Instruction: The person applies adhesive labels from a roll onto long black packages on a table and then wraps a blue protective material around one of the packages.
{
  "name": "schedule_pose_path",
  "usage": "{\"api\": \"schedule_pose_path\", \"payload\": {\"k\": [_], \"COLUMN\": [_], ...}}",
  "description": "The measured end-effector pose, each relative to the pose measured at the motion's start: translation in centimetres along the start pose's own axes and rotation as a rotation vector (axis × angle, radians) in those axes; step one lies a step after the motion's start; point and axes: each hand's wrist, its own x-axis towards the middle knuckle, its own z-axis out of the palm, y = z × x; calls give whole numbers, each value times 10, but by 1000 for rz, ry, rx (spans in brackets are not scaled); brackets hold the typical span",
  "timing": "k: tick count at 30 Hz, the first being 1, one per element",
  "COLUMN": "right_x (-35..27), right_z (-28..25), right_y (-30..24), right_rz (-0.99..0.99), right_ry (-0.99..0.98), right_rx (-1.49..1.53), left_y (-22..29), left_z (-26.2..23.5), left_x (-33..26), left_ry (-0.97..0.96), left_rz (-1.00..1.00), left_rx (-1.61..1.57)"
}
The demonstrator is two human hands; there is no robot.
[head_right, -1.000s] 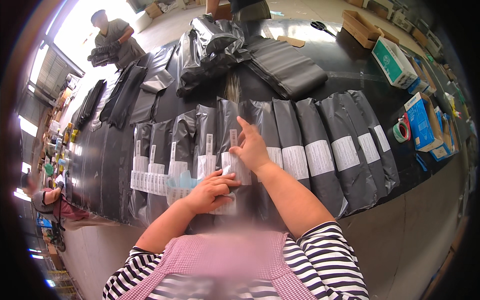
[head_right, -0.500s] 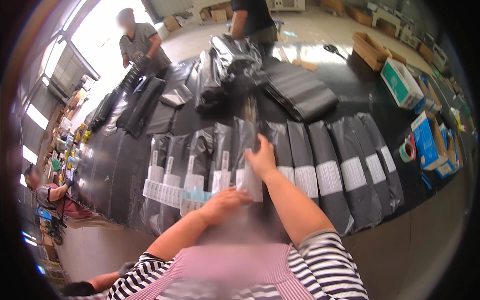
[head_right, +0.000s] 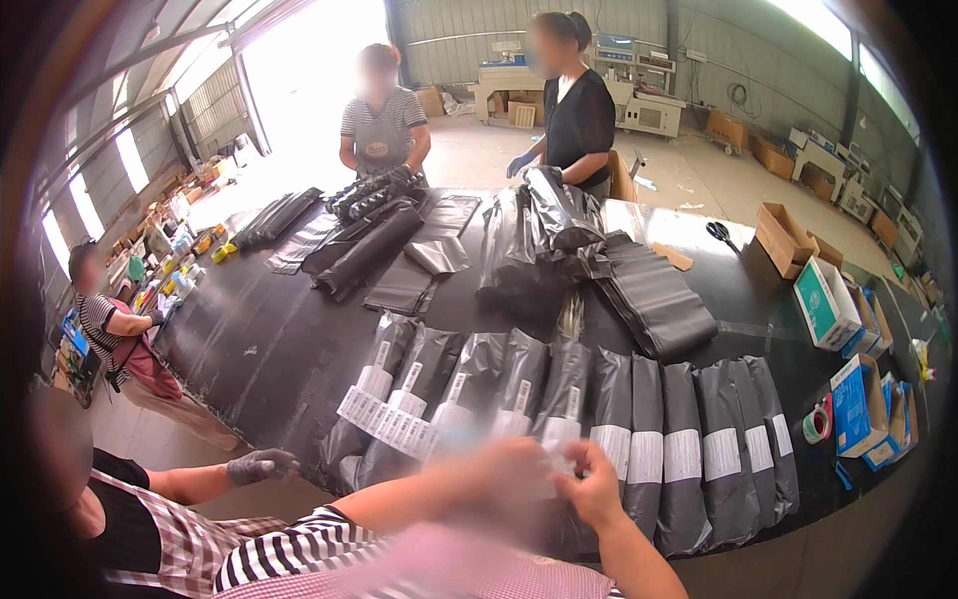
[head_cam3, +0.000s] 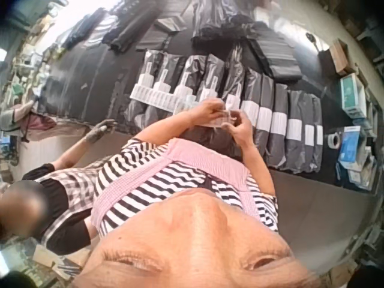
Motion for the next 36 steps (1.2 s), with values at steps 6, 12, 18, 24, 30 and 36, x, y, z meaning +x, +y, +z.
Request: {"api": "schedule_pose_path", "payload": {"k": [6,12,18,24,30,36], "right_x": [-34,-53,-49,-28,-3,49], "right_z": [16,6,-32,-81,-185,-209], "right_y": [-49,-60,-55,-23,-2,0], "right_rz": [63,-124,-139,-235,49,232], "right_ry": [205,284,233,252,318,87], "right_rx": [-48,-124,-222,-109,293,430], "left_y": [53,66,98,104,107,104], "left_z": [-32,-14,-14,11,37,101], "left_x": [6,17,37,74,85,90], "left_ry": [317,303,236,311,330,-1], "left_rz": [306,239,218,90,-118,-63], "left_rx": [12,3,138,346,327,331]}}
